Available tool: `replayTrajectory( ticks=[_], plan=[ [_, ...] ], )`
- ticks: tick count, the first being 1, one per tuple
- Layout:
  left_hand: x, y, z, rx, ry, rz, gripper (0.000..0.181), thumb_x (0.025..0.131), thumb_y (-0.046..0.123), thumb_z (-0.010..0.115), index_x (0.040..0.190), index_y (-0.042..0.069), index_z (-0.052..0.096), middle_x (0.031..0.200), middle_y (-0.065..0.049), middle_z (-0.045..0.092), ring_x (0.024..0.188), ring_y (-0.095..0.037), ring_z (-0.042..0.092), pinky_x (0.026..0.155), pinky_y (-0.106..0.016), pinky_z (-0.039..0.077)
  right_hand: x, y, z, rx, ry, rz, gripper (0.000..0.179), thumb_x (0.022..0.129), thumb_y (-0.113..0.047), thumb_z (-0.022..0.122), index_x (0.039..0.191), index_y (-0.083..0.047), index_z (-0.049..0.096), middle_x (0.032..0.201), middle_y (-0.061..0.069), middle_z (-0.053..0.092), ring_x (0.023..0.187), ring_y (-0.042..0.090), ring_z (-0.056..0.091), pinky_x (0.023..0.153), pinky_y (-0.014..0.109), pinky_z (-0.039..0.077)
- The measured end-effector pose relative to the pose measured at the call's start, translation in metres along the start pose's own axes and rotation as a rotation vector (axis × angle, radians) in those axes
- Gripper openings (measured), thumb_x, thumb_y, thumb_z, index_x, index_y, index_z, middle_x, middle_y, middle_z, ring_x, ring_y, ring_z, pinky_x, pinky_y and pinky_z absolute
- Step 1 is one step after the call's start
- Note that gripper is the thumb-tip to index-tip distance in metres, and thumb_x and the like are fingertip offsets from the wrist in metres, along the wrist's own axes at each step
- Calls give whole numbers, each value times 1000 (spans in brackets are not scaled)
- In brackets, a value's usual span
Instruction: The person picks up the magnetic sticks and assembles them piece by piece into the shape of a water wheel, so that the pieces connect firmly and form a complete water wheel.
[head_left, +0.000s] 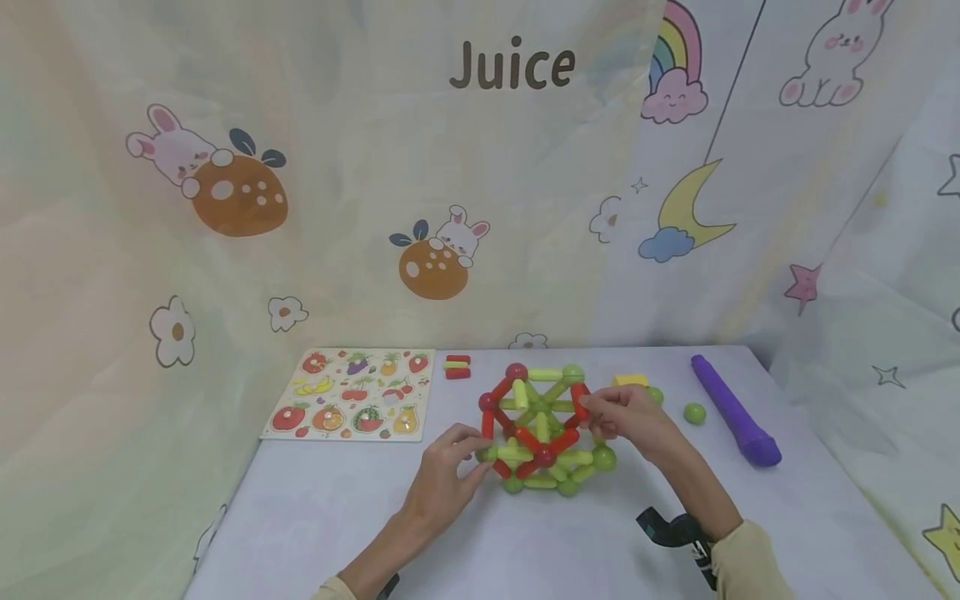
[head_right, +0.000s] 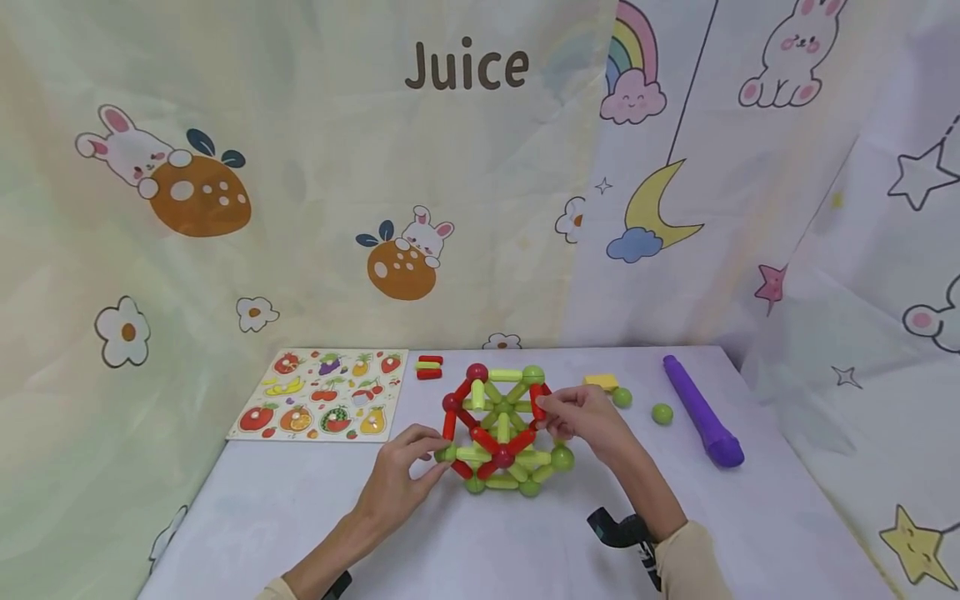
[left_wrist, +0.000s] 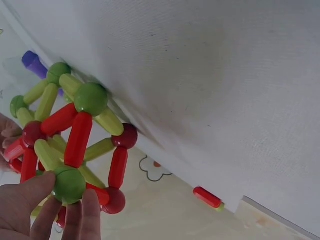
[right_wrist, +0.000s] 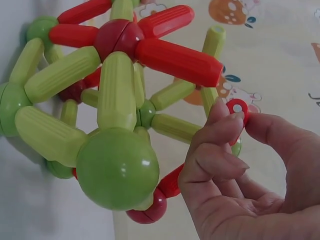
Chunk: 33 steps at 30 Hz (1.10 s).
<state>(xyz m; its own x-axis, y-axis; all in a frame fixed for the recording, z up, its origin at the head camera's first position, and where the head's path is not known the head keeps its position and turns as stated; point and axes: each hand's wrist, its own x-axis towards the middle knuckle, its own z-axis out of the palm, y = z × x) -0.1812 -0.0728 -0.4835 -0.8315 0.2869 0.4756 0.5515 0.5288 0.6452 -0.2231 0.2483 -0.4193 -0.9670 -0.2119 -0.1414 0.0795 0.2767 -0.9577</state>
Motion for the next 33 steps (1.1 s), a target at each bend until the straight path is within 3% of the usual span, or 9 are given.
replayTrajectory(
  ticks=[5,11,15,18,21,23,25,28,33],
  plan=[
    [-1,2,-2,-2,0,-8,32,87,3,90,116,9,81,111,0,73,99,-13,72,84,-34,65,1,3,-3,10,-11,-12,36,106,-28,72,114,7,75,88,10,77,73,16,64,71,28,57],
    [-2,2,-3,-8,4,-9,33,85,-1,90,116,8,81,112,-1,73,100,-14,72,86,-32,64,-6,28,-22,-39,12,-200,34,106,-19,72,124,10,72,106,25,79,89,28,80,85,32,65],
    [-1,1,-2,-12,7,-5,34,85,0,90,117,8,81,112,0,73,101,-13,72,87,-31,64,-9,55,-57,-147,189,-277,36,103,-15,76,128,10,70,115,26,78,95,16,81,86,21,61],
    [-1,0,-1,-18,9,-1,34,85,0,90,117,8,81,112,0,73,101,-13,73,86,-31,64,-9,75,-87,-359,382,-268,36,100,-15,79,129,6,72,120,25,77,99,15,79,82,13,57],
    [0,0,-1,-20,13,-1,34,85,0,90,117,8,81,111,0,73,100,-13,73,85,-31,64,-6,90,-112,-555,492,-218,39,98,-12,81,132,5,71,126,27,74,113,35,75,92,31,62],
    [0,-1,-1,-21,14,-2,34,85,0,90,117,8,81,112,0,73,98,-12,72,84,-30,64,-4,98,-124,-626,490,-186,44,98,-9,80,136,8,67,132,32,70,122,52,66,100,51,59],
    [0,-1,-1,-21,14,-4,34,85,0,90,116,9,81,112,1,73,96,-12,71,83,-29,64,-3,104,-133,-661,462,-162,47,97,-5,79,137,13,64,134,37,65,126,60,59,103,69,49],
    [0,-1,-1,-23,13,-2,34,85,0,90,116,9,81,112,0,73,95,-12,71,82,-28,64,-2,111,-140,-714,423,-156,45,94,-2,78,132,17,64,129,42,64,119,65,60,97,73,51],
    [0,-1,-1,-24,9,-1,34,85,0,90,117,9,81,113,0,74,96,-12,71,82,-28,63,0,123,-142,-745,414,-174,35,88,6,78,119,19,68,113,42,70,101,61,69,84,67,59]
  ],
)
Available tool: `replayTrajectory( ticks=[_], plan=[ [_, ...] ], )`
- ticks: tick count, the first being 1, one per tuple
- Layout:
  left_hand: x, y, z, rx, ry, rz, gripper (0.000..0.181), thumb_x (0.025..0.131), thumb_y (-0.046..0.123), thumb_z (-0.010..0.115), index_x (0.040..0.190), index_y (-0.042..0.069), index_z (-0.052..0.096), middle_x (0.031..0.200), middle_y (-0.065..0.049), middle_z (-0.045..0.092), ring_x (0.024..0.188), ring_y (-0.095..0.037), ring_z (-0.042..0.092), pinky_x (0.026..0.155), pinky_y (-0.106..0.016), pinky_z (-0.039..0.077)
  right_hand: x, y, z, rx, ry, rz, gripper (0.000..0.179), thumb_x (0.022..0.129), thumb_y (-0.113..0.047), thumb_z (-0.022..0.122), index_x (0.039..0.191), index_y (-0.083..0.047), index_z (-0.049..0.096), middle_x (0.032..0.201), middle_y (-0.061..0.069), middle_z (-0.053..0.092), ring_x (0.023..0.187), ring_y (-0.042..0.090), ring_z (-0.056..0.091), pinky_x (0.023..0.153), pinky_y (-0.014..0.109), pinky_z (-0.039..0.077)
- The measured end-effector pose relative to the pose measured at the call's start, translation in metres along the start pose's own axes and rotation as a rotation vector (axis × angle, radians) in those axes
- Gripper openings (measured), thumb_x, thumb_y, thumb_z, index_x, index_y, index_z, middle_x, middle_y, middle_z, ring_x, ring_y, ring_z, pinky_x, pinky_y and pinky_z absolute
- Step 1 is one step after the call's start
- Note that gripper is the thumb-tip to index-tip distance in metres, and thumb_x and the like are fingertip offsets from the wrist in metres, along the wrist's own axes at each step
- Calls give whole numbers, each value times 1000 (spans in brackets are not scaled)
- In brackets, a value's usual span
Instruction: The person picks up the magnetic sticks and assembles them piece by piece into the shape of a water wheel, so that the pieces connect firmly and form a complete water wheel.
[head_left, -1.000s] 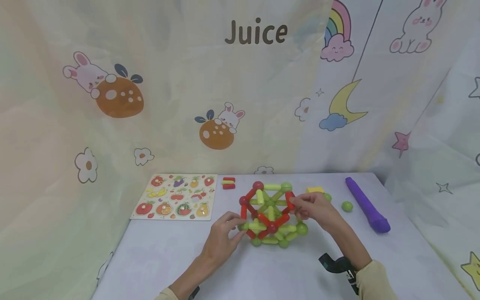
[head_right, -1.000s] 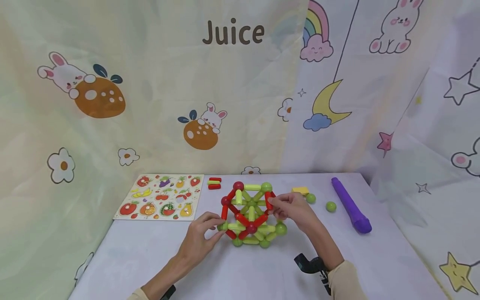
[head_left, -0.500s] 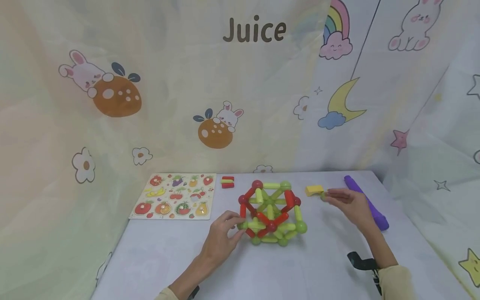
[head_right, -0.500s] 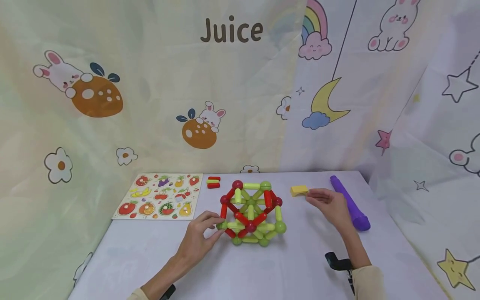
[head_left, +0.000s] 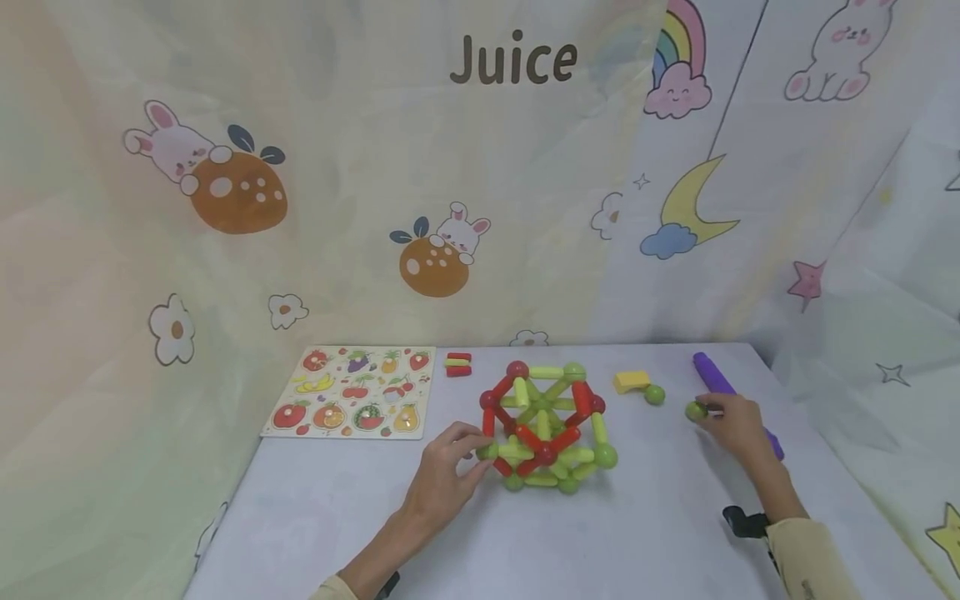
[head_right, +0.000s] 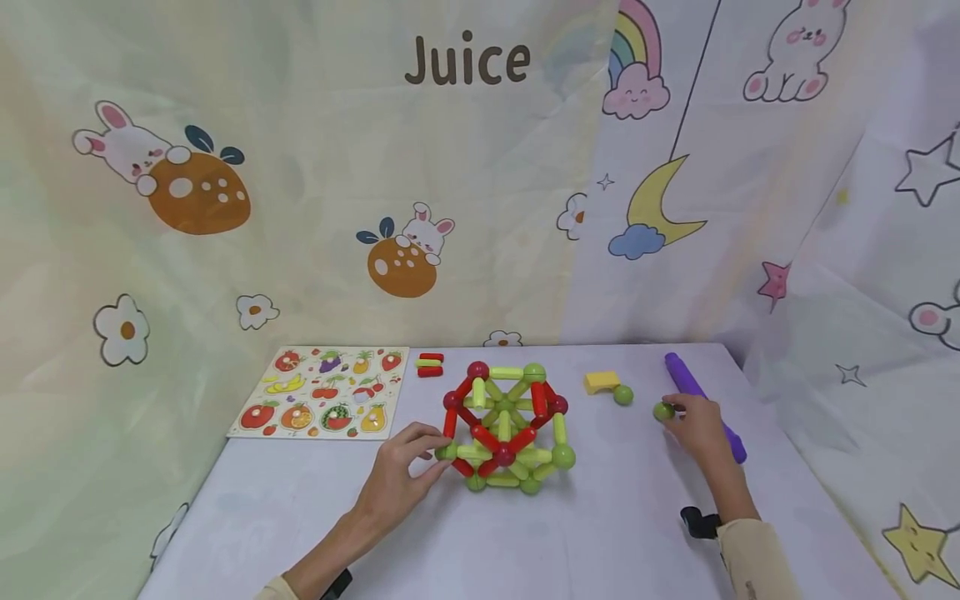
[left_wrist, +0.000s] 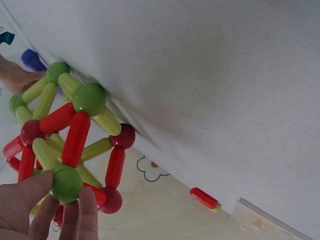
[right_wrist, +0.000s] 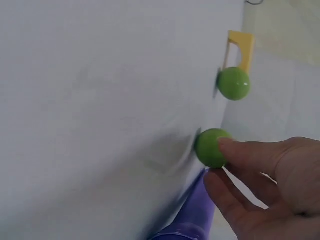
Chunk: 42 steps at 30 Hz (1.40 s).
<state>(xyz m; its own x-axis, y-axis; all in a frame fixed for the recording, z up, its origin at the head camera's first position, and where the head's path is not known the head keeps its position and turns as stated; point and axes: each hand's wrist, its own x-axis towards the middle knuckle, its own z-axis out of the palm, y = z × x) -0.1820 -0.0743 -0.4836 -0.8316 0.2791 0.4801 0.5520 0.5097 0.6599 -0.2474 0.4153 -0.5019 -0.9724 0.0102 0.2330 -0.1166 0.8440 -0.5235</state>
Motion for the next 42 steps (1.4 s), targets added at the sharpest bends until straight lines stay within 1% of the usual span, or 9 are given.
replayTrajectory(
  ticks=[6,9,11,15,18,24,31,35,42],
  plan=[
    [-1,1,0,1,2,3,34,85,-1,90,117,9,81,112,0,74,95,-13,70,81,-34,65,-6,-2,13,-19,-26,25,39,84,6,82,117,20,68,106,37,71,98,54,69,85,65,58],
    [0,0,0,1,3,7,34,85,0,90,117,8,81,112,0,74,96,-13,71,81,-34,65,-9,-12,9,-8,-28,33,39,85,3,84,118,19,69,105,34,73,97,50,71,84,60,60],
    [0,0,0,2,-1,7,34,86,0,90,117,9,81,112,0,74,96,-13,71,81,-34,65,-13,-26,0,33,-11,24,39,86,1,87,117,16,71,104,31,75,95,44,74,80,49,63],
    [0,0,-1,1,-3,2,34,86,1,90,118,9,81,112,1,74,96,-12,70,81,-34,65,-23,-68,-20,188,14,-49,37,84,-5,92,116,8,77,105,23,78,89,18,77,73,22,62],
    [-1,-1,-1,-1,8,1,34,85,0,90,117,9,81,111,1,74,95,-12,71,80,-34,65,-28,-102,-28,333,-42,-107,37,86,-9,92,119,2,78,109,17,78,89,4,74,77,17,60],
    [0,-1,-1,-9,4,5,34,85,0,90,117,9,81,112,0,74,98,-12,71,83,-28,63,-41,-149,-29,566,-145,-228,34,88,1,87,120,3,77,110,5,79,93,12,78,80,25,64],
    [0,-1,-2,-3,-2,1,35,86,1,90,119,9,81,113,1,74,99,-12,71,83,-28,63,-50,-185,-20,685,-196,-377,34,85,10,85,117,5,77,109,7,79,94,14,78,84,28,64],
    [0,-1,-2,-1,-4,-4,35,86,2,90,119,10,80,113,1,74,100,-12,71,83,-28,63,-51,-194,-10,693,-206,-356,32,85,8,86,116,5,77,107,12,78,92,15,77,82,28,64],
    [0,-1,-2,-5,-8,-4,34,87,3,90,119,10,81,113,1,74,101,-12,72,84,-27,63,-55,-197,-2,614,-183,-236,30,86,-2,89,114,3,78,106,16,78,88,14,78,79,26,64]
  ],
)
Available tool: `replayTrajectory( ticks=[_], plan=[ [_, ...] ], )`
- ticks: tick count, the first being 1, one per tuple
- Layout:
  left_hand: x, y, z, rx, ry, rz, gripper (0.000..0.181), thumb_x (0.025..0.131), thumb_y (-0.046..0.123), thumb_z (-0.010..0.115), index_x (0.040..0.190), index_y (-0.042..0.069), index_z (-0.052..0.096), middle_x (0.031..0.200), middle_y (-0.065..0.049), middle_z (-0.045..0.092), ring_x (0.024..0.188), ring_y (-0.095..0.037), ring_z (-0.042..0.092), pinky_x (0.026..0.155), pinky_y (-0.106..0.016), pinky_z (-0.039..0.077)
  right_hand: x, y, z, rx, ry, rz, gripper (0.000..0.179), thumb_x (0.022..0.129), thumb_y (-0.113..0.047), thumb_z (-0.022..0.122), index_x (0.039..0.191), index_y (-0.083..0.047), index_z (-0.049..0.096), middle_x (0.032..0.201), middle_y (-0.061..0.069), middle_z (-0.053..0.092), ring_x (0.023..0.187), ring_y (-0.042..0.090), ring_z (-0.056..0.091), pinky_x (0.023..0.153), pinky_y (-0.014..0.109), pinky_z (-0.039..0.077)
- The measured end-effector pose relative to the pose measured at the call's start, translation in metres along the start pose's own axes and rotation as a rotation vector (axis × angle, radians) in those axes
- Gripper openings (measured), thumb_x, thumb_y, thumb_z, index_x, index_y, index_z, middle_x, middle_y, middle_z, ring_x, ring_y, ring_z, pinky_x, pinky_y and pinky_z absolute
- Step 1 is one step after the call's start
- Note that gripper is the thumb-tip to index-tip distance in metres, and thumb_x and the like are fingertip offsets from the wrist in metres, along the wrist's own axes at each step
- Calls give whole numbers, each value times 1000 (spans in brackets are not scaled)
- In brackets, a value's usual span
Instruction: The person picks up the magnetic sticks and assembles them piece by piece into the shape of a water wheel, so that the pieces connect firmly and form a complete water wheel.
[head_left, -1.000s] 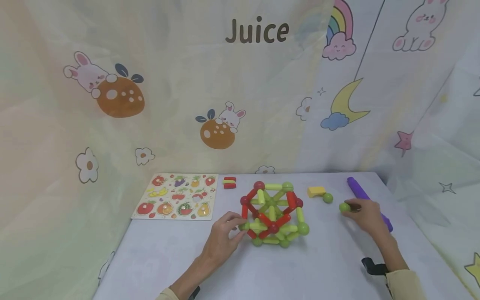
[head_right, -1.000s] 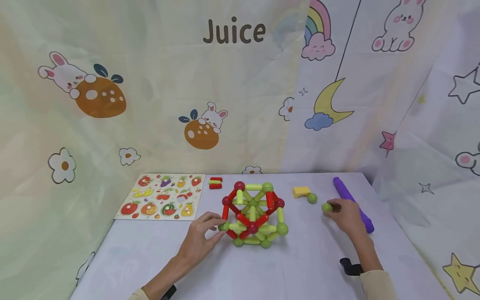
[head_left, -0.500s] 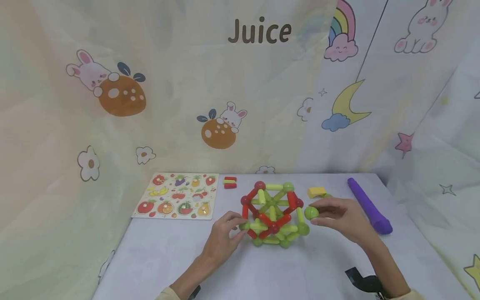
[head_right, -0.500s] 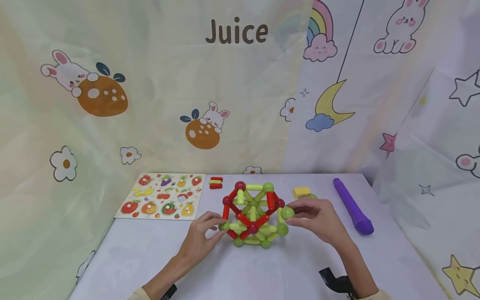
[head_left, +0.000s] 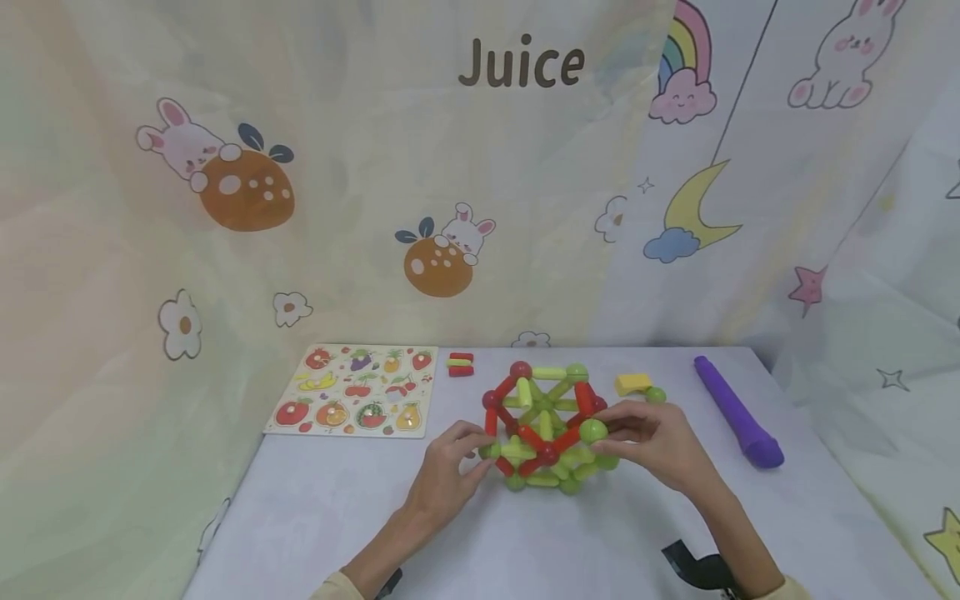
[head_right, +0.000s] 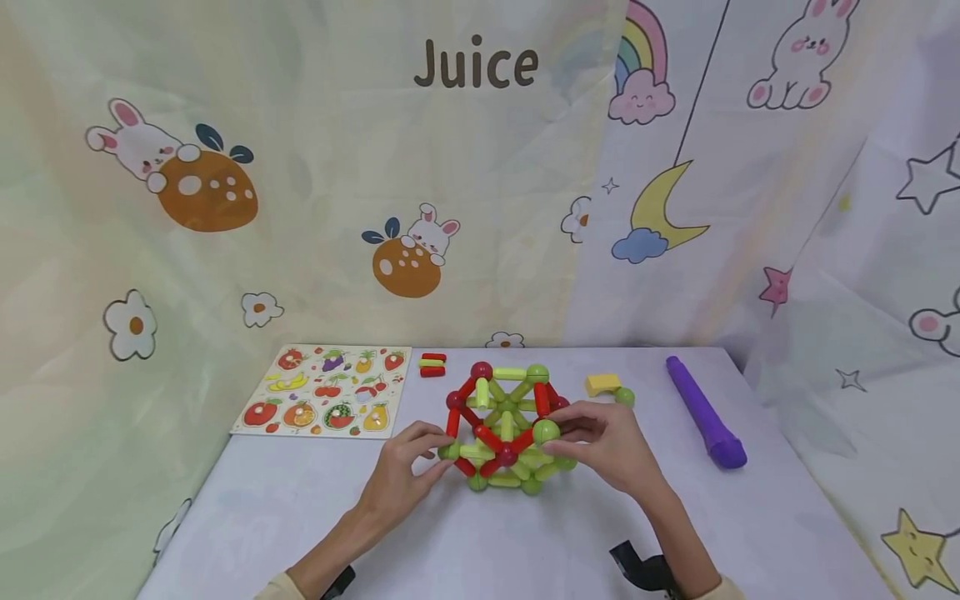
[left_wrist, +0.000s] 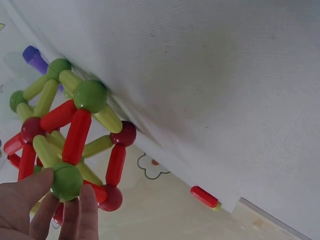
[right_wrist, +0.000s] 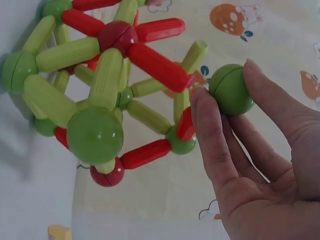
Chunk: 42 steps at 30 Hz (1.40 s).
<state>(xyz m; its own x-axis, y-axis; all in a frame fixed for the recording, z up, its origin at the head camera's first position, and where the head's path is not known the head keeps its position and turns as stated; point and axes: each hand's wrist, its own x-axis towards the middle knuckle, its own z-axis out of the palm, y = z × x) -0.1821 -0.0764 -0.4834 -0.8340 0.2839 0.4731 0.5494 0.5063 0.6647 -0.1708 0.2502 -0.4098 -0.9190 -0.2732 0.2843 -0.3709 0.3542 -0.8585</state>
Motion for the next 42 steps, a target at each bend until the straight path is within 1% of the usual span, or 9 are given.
replayTrajectory(
  ticks=[16,22,24,27,30,33,36,39,42],
  plan=[
    [1,1,1,-3,10,5,34,86,2,90,118,9,81,112,1,74,101,-13,72,83,-28,63,5,8,8,24,123,119,34,83,-1,92,109,7,73,105,19,76,87,11,76,77,23,63],
    [0,1,2,0,10,1,34,86,3,90,118,10,81,112,2,74,100,-12,71,84,-27,63,5,8,7,41,113,126,36,83,-1,91,111,8,70,106,21,75,88,12,76,78,23,63],
    [0,1,2,-1,9,-3,33,87,3,90,118,10,81,112,2,74,100,-12,71,83,-27,63,5,13,2,37,87,100,35,85,-2,90,113,8,70,107,21,75,90,14,77,80,24,63],
    [0,2,2,-2,6,-2,33,87,3,90,118,10,81,112,2,73,100,-12,71,83,-27,62,6,29,-14,19,68,52,32,89,-3,87,116,5,73,109,21,77,93,15,77,82,24,63],
    [1,1,2,1,9,0,33,87,3,90,118,10,81,112,2,73,100,-11,71,84,-27,62,11,54,-37,-25,95,33,31,95,-7,83,122,4,74,115,23,77,98,9,77,85,20,61],
    [1,1,1,-1,14,1,33,86,2,90,118,10,81,113,2,73,100,-12,72,83,-27,63,18,79,-55,-103,154,94,38,97,-11,82,129,5,72,122,25,76,104,7,76,85,14,58],
    [0,1,1,-5,18,1,33,86,1,90,117,10,81,112,1,74,99,-12,71,83,-28,63,27,103,-67,-207,184,172,45,97,-11,82,136,6,68,130,27,73,116,24,74,87,12,56],
    [-1,1,1,-10,14,2,33,86,1,90,117,9,81,112,1,74,99,-13,72,83,-29,63,34,124,-74,-296,186,227,49,96,-8,82,140,7,65,137,29,68,128,44,65,96,26,59],
    [-1,1,2,-12,3,3,33,87,2,89,118,9,81,112,0,74,100,-14,72,83,-32,64,38,141,-80,-337,179,265,52,95,-5,82,141,10,63,141,33,64,133,52,60,106,48,54]
  ],
)
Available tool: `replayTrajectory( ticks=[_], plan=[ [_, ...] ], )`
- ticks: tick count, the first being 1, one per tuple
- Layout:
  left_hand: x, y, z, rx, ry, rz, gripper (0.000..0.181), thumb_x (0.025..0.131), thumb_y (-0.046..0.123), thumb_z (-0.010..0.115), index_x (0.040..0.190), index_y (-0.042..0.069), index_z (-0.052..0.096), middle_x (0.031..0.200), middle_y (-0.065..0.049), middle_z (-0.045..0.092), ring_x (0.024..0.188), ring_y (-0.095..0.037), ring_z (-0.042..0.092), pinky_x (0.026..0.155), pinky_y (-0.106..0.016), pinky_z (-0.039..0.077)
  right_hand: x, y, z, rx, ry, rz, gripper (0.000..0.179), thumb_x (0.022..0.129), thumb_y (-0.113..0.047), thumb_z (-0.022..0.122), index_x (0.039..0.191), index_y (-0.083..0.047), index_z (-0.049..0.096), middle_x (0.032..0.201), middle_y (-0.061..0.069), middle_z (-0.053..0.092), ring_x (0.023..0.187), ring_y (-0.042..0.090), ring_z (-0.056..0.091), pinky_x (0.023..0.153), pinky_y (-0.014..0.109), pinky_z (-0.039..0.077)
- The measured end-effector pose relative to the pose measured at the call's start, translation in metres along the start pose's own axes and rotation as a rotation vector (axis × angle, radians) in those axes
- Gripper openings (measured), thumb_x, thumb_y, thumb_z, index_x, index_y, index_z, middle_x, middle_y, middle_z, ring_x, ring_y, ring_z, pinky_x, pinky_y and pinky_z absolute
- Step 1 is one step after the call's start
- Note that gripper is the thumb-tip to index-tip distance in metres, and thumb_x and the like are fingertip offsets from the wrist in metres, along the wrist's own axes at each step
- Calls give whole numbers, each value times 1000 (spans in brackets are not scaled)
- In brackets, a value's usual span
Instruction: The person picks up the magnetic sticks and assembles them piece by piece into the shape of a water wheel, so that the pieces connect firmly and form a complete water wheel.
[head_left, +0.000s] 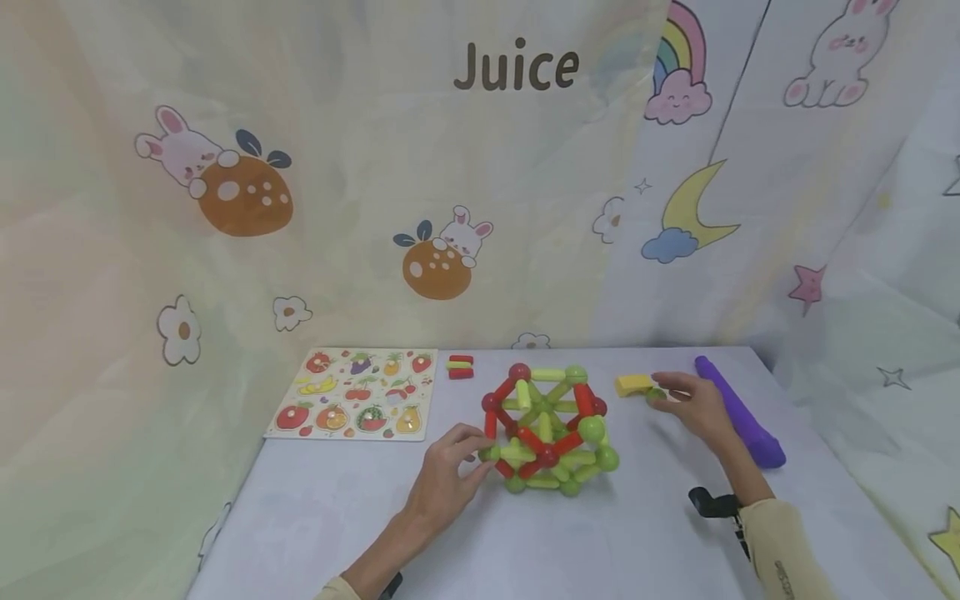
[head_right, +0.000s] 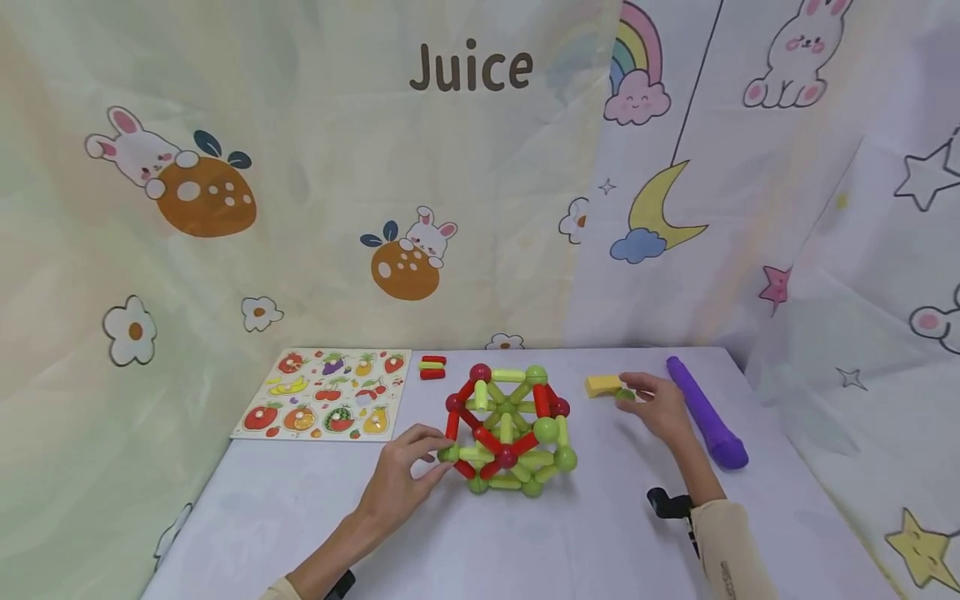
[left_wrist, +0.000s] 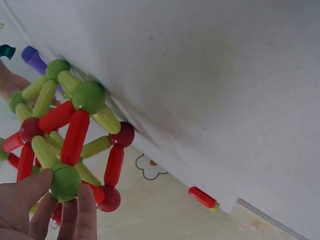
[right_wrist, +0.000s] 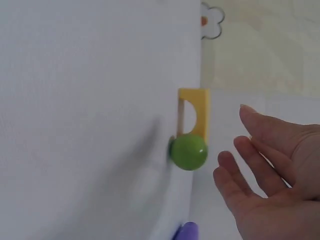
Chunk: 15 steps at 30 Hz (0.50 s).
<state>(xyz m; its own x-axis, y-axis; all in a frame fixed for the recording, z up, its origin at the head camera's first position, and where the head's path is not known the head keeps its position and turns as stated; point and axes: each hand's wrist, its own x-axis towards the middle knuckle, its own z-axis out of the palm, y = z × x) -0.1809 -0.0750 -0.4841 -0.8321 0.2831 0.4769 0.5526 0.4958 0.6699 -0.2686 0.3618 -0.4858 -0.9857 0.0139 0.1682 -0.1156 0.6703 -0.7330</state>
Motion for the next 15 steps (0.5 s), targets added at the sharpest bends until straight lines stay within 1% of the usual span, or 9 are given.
replayTrajectory(
  ticks=[2,5,8,10,12,15],
  plan=[
    [0,0,1,0,-7,0,34,87,2,89,119,9,80,113,0,74,101,-14,73,84,-33,64,3,8,-1,-22,-11,22,52,96,-5,81,141,11,61,142,35,62,133,54,58,109,59,50],
    [0,0,1,-2,-8,0,33,87,2,89,119,8,80,113,0,74,101,-13,73,83,-34,65,5,17,-2,-66,-41,45,50,96,-5,80,140,11,62,141,37,62,130,57,58,104,65,53],
    [0,0,0,-2,-7,3,33,87,2,89,118,8,81,112,0,74,100,-13,73,83,-34,65,5,23,-3,-111,-74,64,49,94,-4,80,137,11,64,138,37,63,126,58,61,97,65,57],
    [0,0,0,0,-7,4,33,87,2,89,118,8,81,112,0,74,100,-13,73,83,-33,64,5,25,-2,-135,-95,77,47,92,-3,82,134,12,66,134,36,66,123,57,63,95,63,58],
    [1,-1,-1,1,-9,5,33,87,2,89,118,8,80,113,0,74,100,-13,73,83,-32,64,4,26,0,-162,-110,91,46,91,-6,84,131,11,68,130,35,68,121,55,64,94,62,59],
    [2,-1,-1,-1,-11,4,33,87,2,89,119,8,80,113,0,74,100,-13,73,83,-30,64,0,26,5,-195,-123,82,43,89,-10,87,124,11,72,121,32,73,113,50,69,91,59,60]
  ],
)
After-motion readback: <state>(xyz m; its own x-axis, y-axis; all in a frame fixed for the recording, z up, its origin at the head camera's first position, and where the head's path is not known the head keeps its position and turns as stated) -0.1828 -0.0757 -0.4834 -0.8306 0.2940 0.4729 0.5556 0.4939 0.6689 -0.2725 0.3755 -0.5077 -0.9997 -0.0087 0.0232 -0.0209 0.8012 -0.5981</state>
